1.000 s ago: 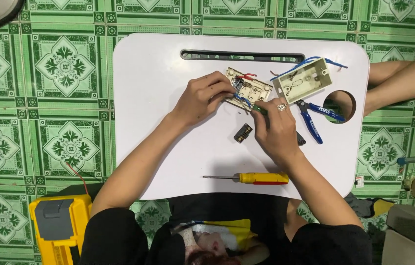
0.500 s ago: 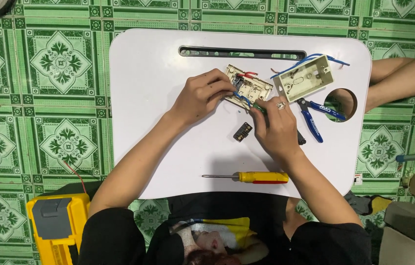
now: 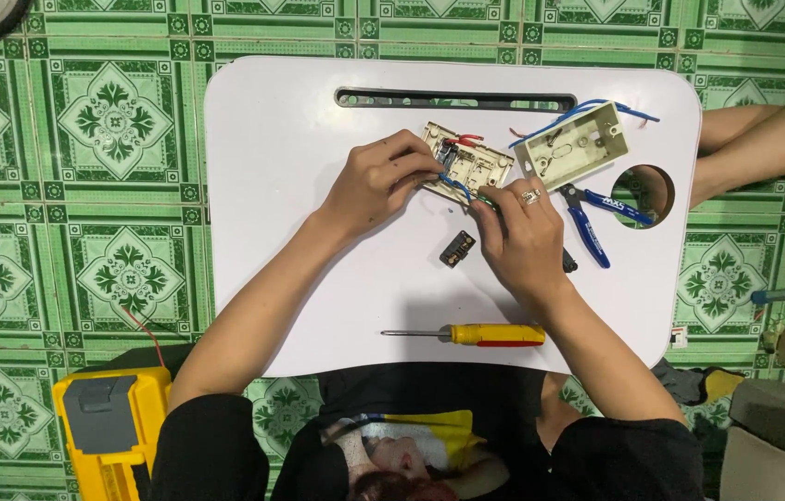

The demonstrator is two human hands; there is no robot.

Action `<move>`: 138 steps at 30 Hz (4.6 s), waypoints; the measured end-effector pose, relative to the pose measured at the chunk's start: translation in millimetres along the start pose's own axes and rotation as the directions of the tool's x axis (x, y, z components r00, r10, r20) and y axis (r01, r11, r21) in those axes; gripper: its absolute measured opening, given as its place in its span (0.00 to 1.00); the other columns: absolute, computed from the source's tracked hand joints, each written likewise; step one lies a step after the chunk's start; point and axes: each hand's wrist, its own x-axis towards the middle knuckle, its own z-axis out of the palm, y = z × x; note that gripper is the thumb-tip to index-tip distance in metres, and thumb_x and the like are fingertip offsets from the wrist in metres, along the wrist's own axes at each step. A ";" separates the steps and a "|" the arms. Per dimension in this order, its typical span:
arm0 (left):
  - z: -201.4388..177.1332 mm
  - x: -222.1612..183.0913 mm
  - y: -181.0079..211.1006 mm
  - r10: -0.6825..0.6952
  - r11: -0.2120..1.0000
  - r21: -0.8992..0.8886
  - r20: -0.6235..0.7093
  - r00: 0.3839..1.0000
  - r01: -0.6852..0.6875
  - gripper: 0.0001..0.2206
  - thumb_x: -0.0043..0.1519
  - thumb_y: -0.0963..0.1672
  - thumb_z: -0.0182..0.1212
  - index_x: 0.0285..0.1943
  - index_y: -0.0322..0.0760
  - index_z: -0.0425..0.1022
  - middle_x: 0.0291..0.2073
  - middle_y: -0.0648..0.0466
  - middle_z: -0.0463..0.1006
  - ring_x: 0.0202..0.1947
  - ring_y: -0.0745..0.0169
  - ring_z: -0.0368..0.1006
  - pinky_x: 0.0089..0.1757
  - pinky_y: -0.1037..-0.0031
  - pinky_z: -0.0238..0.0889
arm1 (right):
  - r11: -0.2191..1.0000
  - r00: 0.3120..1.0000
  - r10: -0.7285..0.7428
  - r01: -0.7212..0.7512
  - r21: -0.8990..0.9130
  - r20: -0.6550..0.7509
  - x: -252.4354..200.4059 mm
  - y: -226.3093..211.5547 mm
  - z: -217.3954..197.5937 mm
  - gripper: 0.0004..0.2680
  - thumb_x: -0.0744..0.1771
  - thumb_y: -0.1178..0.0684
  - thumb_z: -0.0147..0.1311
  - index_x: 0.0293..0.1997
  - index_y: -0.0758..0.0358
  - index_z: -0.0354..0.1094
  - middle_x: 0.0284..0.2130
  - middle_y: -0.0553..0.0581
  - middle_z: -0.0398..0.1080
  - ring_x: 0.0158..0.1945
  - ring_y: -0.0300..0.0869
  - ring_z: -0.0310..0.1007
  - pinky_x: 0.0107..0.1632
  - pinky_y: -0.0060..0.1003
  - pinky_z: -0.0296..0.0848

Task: The person sits on the floor and works on a small electrical component on a white table. They use a screwdriver to tighten screws on the component and manipulate wires with their hands. They also use pliers to strip or cut wires. The task involves assembling or repairing the electrical device.

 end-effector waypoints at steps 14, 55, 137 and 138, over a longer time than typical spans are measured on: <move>3.0 -3.2 -4.9 -0.017 1.000 -0.012 0.001 1.000 0.017 0.02 0.62 0.38 0.66 0.37 0.37 0.80 0.32 0.54 0.79 0.32 0.56 0.80 0.37 0.72 0.76 | 1.000 1.000 -0.008 0.008 0.022 -0.011 -0.9 -0.7 2.7 0.07 0.71 0.54 0.57 0.47 0.68 0.72 0.28 0.57 0.65 0.32 0.51 0.68 0.37 0.41 0.70; -2.1 5.4 2.9 0.040 0.999 0.028 -0.034 0.999 -0.039 0.02 0.63 0.39 0.66 0.36 0.36 0.81 0.30 0.54 0.79 0.37 0.59 0.76 0.39 0.73 0.74 | 0.990 0.985 0.135 -0.131 -0.043 0.105 4.2 -9.4 -12.1 0.04 0.71 0.55 0.57 0.45 0.60 0.77 0.34 0.53 0.69 0.28 0.47 0.74 0.31 0.38 0.73; 3.3 7.8 9.7 0.105 0.991 0.093 -0.046 0.993 -0.101 0.04 0.60 0.33 0.68 0.40 0.28 0.83 0.30 0.45 0.84 0.41 0.42 0.81 0.42 0.61 0.77 | 0.967 0.991 -0.126 0.111 -0.230 -0.053 -7.8 4.8 16.3 0.03 0.70 0.54 0.55 0.45 0.58 0.72 0.20 0.50 0.63 0.21 0.38 0.67 0.24 0.26 0.68; 2.2 7.5 10.2 0.104 0.991 0.092 -0.044 0.994 -0.099 0.04 0.60 0.33 0.68 0.40 0.28 0.83 0.30 0.45 0.84 0.42 0.41 0.81 0.42 0.61 0.77 | 0.960 0.989 -0.137 0.118 -0.253 -0.061 -8.8 5.1 18.9 0.03 0.70 0.53 0.56 0.45 0.57 0.72 0.19 0.48 0.63 0.20 0.36 0.66 0.23 0.24 0.67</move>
